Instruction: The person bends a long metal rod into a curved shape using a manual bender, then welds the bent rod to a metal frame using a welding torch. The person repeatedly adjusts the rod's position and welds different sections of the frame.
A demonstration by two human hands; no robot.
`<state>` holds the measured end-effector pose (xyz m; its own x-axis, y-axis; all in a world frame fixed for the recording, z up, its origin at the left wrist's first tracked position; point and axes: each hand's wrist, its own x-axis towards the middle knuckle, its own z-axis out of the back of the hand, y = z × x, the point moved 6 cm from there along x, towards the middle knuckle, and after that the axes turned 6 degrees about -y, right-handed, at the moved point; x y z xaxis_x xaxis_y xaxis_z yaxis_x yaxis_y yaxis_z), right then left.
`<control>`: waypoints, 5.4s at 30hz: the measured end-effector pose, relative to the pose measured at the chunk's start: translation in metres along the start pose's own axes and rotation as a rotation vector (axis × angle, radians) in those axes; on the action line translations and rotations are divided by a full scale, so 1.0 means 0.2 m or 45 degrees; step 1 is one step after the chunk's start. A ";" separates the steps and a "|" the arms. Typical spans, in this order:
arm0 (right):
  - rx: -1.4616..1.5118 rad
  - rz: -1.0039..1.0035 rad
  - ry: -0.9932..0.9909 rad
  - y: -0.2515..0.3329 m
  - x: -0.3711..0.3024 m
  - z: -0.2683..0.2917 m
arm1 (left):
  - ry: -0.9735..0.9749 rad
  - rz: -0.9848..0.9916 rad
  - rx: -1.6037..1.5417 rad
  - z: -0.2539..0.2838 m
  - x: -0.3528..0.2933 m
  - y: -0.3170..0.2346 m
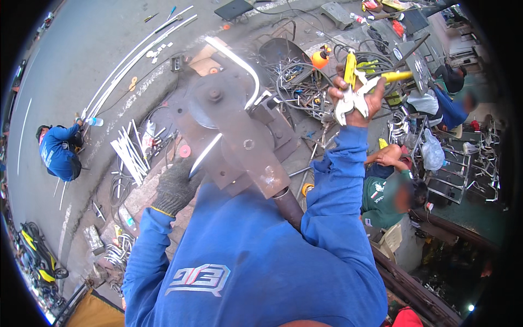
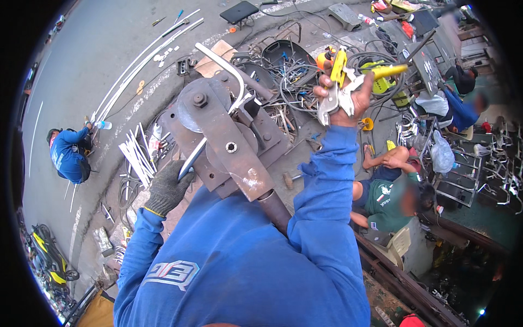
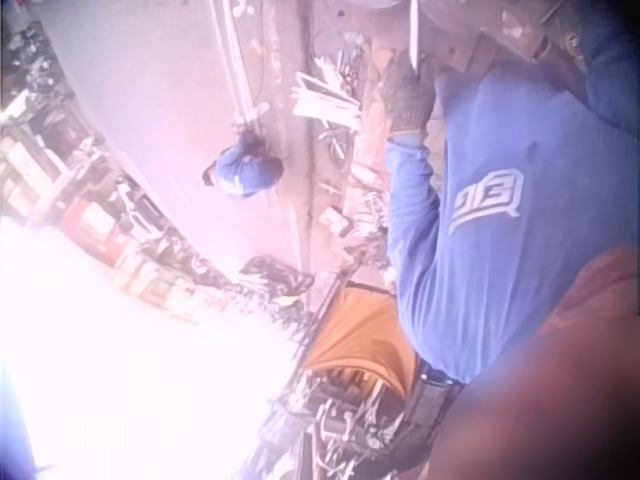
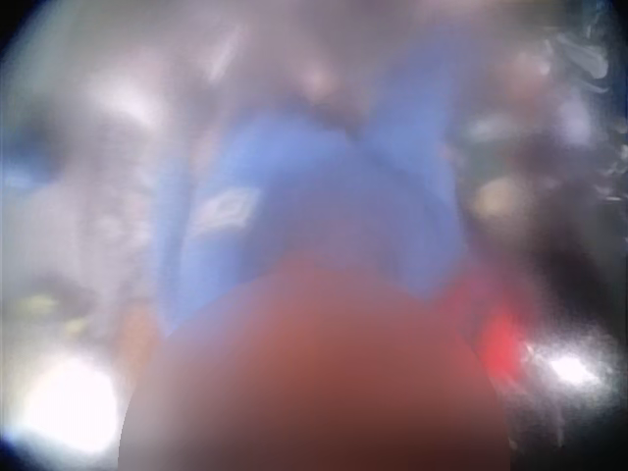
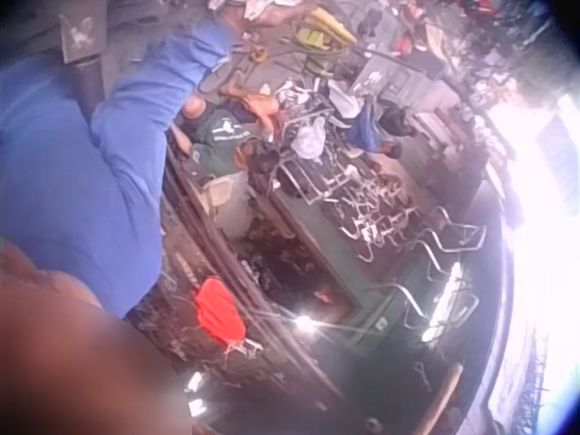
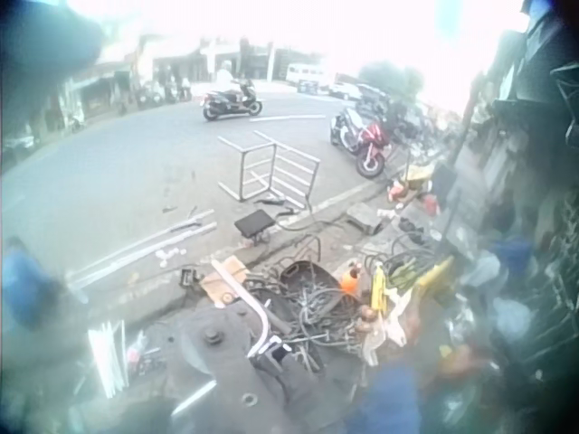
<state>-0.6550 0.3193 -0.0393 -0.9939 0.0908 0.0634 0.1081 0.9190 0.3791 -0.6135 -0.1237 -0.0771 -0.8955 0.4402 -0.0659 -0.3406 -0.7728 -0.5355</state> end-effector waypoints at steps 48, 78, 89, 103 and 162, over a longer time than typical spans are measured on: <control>-1.401 0.842 -0.977 -0.42 0.24 -0.13 | 0.473 -0.364 -0.961 -0.10 0.18 0.05; -1.387 1.122 -1.174 -0.42 0.20 -0.11 | 1.096 0.466 -1.138 -0.13 0.19 0.04; -0.808 1.196 -1.098 -0.23 0.16 0.14 | 0.342 -0.458 -0.773 -0.10 0.24 -0.02; -1.427 0.812 -0.655 -1.03 -0.41 -0.81 | 0.953 -0.222 -1.264 -0.07 0.22 -0.09; -2.579 1.062 -0.189 -1.37 -0.18 -0.97 | 0.438 -0.612 -1.362 -0.27 0.37 -0.09</control>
<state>-0.6445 -0.0100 0.0343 -0.7034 0.2517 0.6647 0.1642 -0.8524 0.4965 -0.6578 -0.0520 -0.1177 -0.5658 0.8006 0.1970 -0.0633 0.1961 -0.9785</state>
